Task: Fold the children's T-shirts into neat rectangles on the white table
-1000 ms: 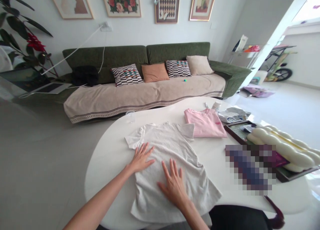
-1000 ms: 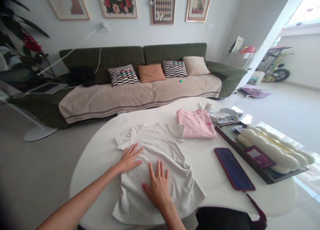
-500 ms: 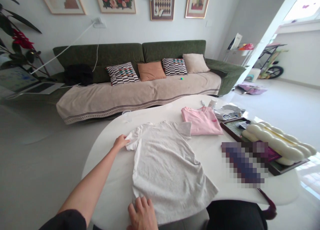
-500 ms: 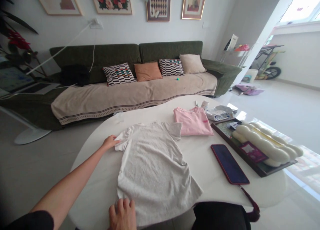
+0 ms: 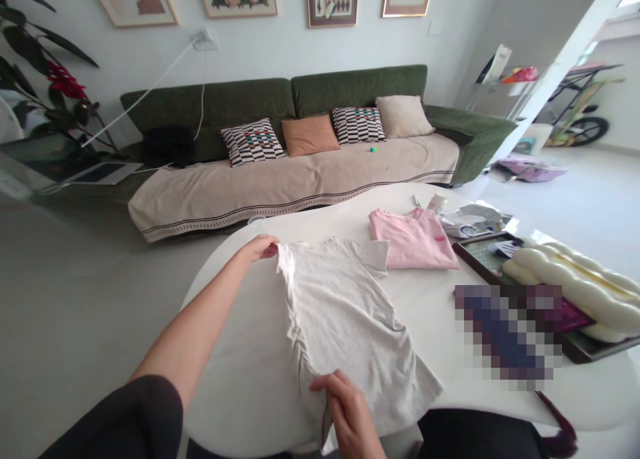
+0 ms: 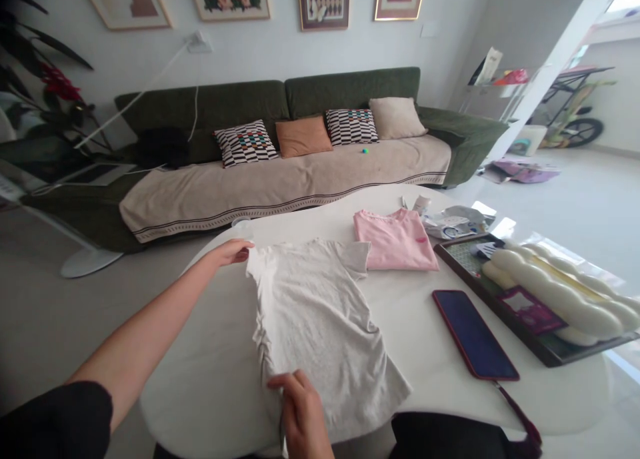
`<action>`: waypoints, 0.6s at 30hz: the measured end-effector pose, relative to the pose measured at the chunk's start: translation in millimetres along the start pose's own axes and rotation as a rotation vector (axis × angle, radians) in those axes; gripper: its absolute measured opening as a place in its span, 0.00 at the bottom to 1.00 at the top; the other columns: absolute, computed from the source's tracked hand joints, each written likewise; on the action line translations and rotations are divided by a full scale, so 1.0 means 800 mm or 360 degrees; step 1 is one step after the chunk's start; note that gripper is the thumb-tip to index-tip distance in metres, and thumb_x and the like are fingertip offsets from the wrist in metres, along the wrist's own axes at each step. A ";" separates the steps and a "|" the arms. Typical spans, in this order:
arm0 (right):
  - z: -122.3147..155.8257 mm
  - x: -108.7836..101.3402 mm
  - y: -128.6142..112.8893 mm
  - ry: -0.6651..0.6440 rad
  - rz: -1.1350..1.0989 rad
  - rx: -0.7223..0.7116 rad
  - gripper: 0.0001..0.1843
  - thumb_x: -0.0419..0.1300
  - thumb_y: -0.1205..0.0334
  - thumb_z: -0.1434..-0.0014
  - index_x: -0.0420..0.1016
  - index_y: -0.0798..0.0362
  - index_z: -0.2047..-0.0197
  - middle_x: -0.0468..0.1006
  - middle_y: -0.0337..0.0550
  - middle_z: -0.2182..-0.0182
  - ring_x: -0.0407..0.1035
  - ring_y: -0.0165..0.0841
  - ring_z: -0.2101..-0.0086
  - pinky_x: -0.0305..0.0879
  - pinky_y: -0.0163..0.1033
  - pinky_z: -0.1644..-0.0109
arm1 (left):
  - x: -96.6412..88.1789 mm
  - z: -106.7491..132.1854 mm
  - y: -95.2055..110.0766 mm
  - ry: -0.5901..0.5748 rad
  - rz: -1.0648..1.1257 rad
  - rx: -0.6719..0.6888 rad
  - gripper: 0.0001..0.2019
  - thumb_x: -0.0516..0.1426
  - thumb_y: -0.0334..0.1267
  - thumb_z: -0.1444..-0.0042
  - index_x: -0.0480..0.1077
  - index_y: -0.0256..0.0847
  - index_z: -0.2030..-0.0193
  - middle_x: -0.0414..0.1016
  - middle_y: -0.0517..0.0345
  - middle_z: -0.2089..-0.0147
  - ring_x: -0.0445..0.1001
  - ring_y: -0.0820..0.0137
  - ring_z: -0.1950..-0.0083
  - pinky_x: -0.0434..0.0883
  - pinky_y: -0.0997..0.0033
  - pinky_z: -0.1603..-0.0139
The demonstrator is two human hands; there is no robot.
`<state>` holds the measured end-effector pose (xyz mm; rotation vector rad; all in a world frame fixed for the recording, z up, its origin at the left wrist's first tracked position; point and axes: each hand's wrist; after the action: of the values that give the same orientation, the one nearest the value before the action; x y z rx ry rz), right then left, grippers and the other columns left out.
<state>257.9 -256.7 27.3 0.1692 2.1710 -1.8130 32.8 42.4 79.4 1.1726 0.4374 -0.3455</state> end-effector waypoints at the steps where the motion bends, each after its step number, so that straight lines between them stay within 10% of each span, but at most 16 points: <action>1: 0.004 -0.006 0.006 -0.0029 0.0011 0.0010 0.17 0.41 0.60 0.39 0.71 0.52 0.62 0.70 0.40 0.72 0.66 0.27 0.73 0.62 0.30 0.69 | 0.016 -0.005 0.013 -0.0044 0.0042 0.0007 0.08 0.60 0.37 0.58 0.66 0.36 0.73 0.70 0.61 0.79 0.72 0.73 0.76 0.70 0.74 0.71; 10: 0.045 0.007 0.072 0.0305 0.0251 0.0201 0.22 0.44 0.46 0.41 0.71 0.52 0.64 0.72 0.41 0.76 0.63 0.27 0.82 0.60 0.30 0.77 | 0.176 -0.015 0.035 -0.0015 0.0046 0.0183 0.18 0.53 0.37 0.47 0.58 0.37 0.49 0.75 0.51 0.64 0.75 0.69 0.66 0.70 0.69 0.64; 13: 0.052 -0.011 0.082 0.0310 0.0417 0.0249 0.25 0.43 0.44 0.41 0.69 0.51 0.54 0.72 0.39 0.78 0.64 0.29 0.81 0.61 0.32 0.76 | 0.192 -0.007 0.021 0.0052 -0.0069 0.0374 0.20 0.52 0.37 0.46 0.57 0.37 0.46 0.72 0.45 0.53 0.73 0.67 0.55 0.68 0.64 0.54; 18: 0.056 -0.095 0.094 0.0553 0.0738 0.0416 0.19 0.44 0.46 0.41 0.70 0.50 0.64 0.73 0.42 0.72 0.67 0.30 0.75 0.64 0.33 0.70 | 0.191 0.026 -0.010 0.0018 -0.0420 0.0870 0.26 0.55 0.44 0.48 0.58 0.44 0.42 0.55 0.51 0.37 0.49 0.61 0.35 0.50 0.58 0.38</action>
<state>358.3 -278.0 -26.4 1.0220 1.8663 -1.8727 164.4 15.1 2.9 1.6515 0.5266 -0.7184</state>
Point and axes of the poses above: each hand's wrist, its own z-axis away from the middle knuckle, its own x-axis out of the palm, y = z × x
